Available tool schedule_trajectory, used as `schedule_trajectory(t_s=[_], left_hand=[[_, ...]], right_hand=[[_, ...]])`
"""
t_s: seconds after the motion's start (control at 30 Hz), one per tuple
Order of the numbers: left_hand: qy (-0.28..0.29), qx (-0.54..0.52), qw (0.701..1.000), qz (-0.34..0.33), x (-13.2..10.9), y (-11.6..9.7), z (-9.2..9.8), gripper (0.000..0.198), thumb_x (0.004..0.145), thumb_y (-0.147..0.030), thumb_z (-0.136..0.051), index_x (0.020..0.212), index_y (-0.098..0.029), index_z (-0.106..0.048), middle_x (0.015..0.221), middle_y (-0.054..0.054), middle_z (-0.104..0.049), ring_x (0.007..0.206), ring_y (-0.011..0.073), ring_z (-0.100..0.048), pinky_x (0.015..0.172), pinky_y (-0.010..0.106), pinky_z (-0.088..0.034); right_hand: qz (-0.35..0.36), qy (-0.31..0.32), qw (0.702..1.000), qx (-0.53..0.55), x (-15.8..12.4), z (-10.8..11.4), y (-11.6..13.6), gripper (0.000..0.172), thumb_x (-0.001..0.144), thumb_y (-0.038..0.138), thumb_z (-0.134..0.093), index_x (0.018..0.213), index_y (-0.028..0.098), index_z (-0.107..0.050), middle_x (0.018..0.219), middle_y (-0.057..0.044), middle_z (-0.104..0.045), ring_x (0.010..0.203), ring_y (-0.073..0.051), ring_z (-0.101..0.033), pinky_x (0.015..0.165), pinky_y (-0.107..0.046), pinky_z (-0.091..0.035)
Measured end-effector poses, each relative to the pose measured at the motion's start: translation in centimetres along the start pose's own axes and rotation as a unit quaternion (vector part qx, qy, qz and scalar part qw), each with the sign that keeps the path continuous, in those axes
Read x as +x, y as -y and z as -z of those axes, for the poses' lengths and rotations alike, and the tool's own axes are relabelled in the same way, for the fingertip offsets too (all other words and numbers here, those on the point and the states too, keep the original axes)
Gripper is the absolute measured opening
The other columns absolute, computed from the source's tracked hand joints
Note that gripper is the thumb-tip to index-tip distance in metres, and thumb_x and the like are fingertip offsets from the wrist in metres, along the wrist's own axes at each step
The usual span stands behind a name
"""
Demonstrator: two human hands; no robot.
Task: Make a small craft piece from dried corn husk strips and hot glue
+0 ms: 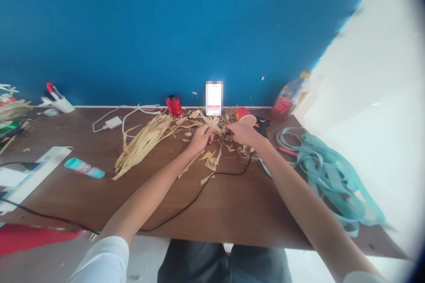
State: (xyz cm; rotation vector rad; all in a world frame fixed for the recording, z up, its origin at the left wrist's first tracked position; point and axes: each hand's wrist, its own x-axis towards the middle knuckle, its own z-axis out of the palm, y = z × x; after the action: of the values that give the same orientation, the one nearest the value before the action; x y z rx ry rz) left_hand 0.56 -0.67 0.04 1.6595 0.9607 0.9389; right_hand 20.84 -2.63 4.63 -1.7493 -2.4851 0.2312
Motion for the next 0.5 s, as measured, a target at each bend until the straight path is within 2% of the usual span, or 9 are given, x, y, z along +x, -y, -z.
schedule_trajectory(t_s=[0.13,0.27,0.37,0.5], left_hand=[[0.005,-0.003,1.0,-0.002,0.1,0.1,0.0,0.027,0.09,-0.039,-0.045,0.085,-0.015,-0.057,0.058,-0.002,-0.054,0.048,0.0085,-0.05,0.048,0.019,-0.041],[0.002,0.002,1.0,-0.007,0.1,0.3,0.0,0.027,0.09,-0.039,-0.045,0.086,-0.015,-0.058,0.059,-0.002,-0.054,0.049,0.0086,-0.051,0.05,0.019,-0.042],[0.0,0.006,1.0,-0.005,0.1,0.3,0.0,0.027,0.09,-0.038,-0.045,0.087,-0.015,-0.058,0.059,-0.002,-0.055,0.05,0.0088,-0.051,0.05,0.02,-0.042],[0.0,0.002,1.0,-0.007,0.1,0.2,0.0,0.028,0.09,-0.04,-0.045,0.088,-0.015,-0.058,0.059,-0.002,-0.054,0.049,0.0086,-0.05,0.05,0.019,-0.042]], right_hand=[[0.024,-0.024,0.999,0.013,-0.2,0.3,0.3,0.008,0.08,0.019,-0.055,0.083,0.019,-0.062,0.086,-0.006,-0.067,0.076,-0.018,-0.057,0.059,-0.025,-0.03],[-0.018,-0.043,0.999,0.026,-0.3,0.7,0.0,0.014,0.085,0.028,-0.051,0.082,0.018,-0.061,0.082,-0.006,-0.067,0.07,-0.017,-0.056,0.057,-0.026,-0.03],[-0.047,-0.02,0.998,0.028,-0.2,0.5,-0.3,0.02,0.085,0.036,-0.053,0.081,0.018,-0.062,0.082,-0.007,-0.067,0.069,-0.018,-0.057,0.056,-0.027,-0.03],[-0.06,0.022,0.998,0.03,0.1,-0.3,-0.4,0.024,0.076,0.042,-0.064,0.083,0.019,-0.062,0.085,-0.008,-0.067,0.069,-0.019,-0.058,0.056,-0.026,-0.03]])
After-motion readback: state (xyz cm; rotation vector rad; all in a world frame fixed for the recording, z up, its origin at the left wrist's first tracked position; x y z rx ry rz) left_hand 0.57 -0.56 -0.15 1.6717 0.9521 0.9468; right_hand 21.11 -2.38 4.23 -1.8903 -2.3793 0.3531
